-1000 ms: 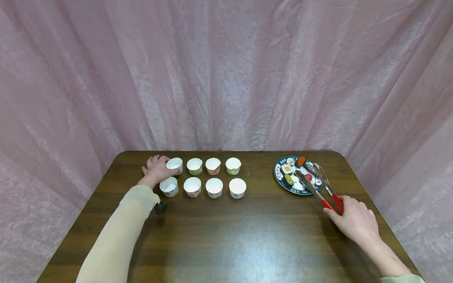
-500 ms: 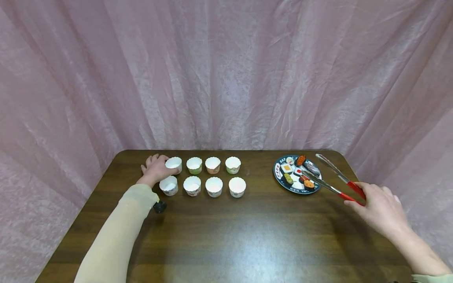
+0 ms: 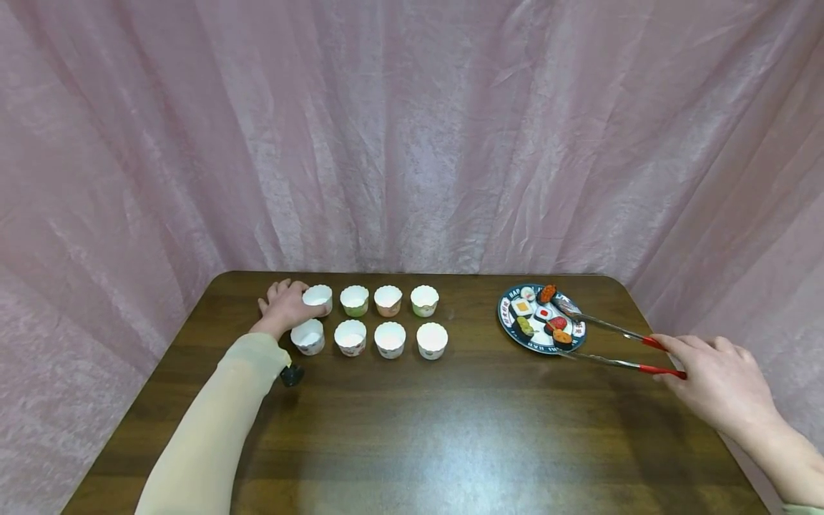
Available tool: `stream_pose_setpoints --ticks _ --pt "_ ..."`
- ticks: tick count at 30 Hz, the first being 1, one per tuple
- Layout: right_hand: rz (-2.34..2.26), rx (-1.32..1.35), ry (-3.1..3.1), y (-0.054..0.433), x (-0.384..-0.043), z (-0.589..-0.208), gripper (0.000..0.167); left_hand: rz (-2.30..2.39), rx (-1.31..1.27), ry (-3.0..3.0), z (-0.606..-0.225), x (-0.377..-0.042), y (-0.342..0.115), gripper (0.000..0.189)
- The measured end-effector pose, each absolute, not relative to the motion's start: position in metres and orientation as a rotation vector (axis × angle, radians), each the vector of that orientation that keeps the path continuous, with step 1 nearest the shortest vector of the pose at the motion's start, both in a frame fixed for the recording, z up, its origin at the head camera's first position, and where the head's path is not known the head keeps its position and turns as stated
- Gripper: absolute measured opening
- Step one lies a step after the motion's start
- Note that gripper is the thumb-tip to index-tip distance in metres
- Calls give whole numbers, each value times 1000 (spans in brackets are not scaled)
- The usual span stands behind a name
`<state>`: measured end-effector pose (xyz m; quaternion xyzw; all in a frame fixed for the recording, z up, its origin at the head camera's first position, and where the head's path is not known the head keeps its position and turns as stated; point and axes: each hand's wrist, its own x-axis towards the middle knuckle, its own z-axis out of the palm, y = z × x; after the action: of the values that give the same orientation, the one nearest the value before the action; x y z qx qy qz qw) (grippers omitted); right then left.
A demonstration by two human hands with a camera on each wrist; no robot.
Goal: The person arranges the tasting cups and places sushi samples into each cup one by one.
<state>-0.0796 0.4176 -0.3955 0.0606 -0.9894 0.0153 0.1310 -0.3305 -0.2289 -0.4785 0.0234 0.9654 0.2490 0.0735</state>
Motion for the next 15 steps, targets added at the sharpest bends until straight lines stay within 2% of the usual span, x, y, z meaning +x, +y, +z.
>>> stream_pose_setpoints --ticks 9,15 --pt "-58 205 -2971 420 -83 -378 58 755 62 2891 -478 -330 -229 79" --pt "-108 232 -3014 414 -87 -371 46 737 59 2891 -476 -330 -227 75"
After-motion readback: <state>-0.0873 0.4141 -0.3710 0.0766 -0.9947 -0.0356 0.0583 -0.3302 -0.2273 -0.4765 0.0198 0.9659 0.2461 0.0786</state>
